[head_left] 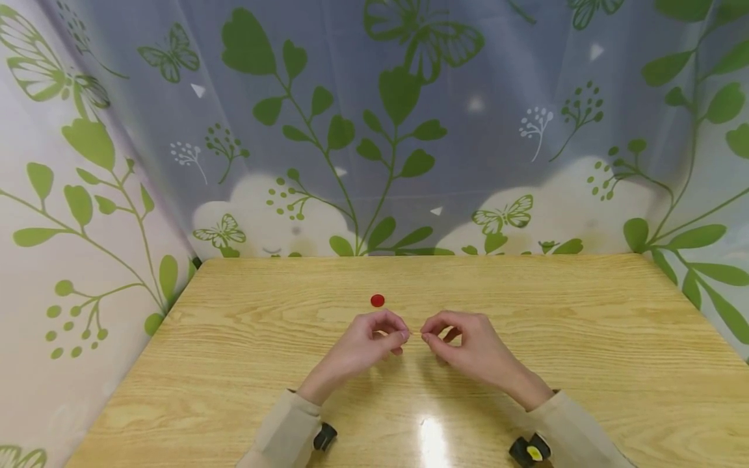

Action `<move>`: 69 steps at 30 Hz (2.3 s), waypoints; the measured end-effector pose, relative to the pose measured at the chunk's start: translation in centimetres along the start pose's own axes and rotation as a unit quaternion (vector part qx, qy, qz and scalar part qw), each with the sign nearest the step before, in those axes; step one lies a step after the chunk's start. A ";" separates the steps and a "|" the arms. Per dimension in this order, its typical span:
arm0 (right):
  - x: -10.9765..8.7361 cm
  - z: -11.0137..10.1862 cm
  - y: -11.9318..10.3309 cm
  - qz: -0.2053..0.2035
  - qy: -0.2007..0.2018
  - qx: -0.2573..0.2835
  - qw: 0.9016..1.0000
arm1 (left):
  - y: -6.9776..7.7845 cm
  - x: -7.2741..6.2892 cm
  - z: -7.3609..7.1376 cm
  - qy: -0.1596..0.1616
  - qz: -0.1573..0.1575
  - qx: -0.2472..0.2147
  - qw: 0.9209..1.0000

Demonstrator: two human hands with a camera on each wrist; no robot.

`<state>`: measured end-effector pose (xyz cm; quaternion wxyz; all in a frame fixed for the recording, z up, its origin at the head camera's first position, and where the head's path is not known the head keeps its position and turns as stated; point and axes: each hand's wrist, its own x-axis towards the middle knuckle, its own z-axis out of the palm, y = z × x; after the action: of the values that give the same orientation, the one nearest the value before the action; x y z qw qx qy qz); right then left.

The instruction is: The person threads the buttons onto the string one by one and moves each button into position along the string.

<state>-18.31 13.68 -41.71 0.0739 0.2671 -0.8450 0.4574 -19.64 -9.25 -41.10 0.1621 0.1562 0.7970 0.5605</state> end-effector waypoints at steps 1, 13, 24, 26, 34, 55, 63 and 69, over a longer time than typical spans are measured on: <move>0.0 0.0 0.0 0.002 0.000 0.002 1.000 | 0.0 0.0 -0.1 0.007 0.006 0.018 1.000; -0.3 -0.3 0.2 0.014 -0.010 0.019 1.000 | -0.3 0.6 -2.6 0.076 0.045 0.163 0.983; -0.4 -0.4 0.4 0.011 -0.012 0.028 0.999 | -1.4 2.3 -4.5 0.068 0.042 0.188 0.979; -0.4 -0.4 0.4 0.011 -0.013 0.031 0.999 | -1.6 2.8 -4.7 0.065 0.037 0.181 0.981; -0.4 -0.8 0.5 0.013 -0.019 0.037 0.999 | -1.9 4.5 -5.3 0.062 0.028 0.239 0.969; -0.5 -1.0 0.5 0.015 -0.017 0.024 0.999 | -2.2 7.4 -5.2 0.034 -0.017 0.395 0.918; -0.5 -1.1 0.5 0.007 -0.014 0.016 1.000 | -1.9 7.9 -4.7 0.040 -0.023 0.407 0.912; -0.5 -1.1 0.7 0.000 -0.008 0.004 1.000 | -2.0 7.9 -4.7 0.046 -0.029 0.404 0.913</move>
<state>-18.31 15.05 -41.78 0.0656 0.2708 -0.8437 0.4588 -28.90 -10.42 -42.13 0.0653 0.1590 0.9661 0.1925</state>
